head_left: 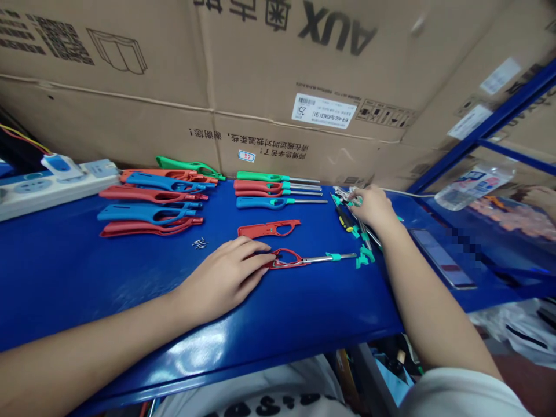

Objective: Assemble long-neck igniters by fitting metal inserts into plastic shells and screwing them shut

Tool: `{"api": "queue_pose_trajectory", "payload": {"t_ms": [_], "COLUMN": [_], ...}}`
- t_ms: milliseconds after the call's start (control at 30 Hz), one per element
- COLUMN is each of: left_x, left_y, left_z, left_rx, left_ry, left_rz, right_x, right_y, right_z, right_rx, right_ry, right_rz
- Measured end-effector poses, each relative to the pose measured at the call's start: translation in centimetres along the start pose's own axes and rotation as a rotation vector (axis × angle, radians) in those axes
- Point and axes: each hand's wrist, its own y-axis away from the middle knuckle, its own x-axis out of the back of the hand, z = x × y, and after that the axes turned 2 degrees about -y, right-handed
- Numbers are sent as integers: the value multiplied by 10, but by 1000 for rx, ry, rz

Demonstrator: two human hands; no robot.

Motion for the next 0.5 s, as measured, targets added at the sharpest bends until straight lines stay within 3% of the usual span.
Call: {"api": "queue_pose_trajectory", "payload": {"t_ms": [100, 300, 500], "left_x": [0, -1, 0], "left_y": [-1, 0, 0], "left_z": [0, -1, 0], "left_rx": [0, -17, -9], "left_ry": [7, 15, 47], "left_rz": [-1, 12, 2], "right_x": [-2, -7, -10], "right_y": [-1, -3, -8], "right_z": [0, -7, -4], "right_rx": [25, -62, -21], "right_ry": [-8, 76, 20], "right_rz": [32, 59, 86]}}
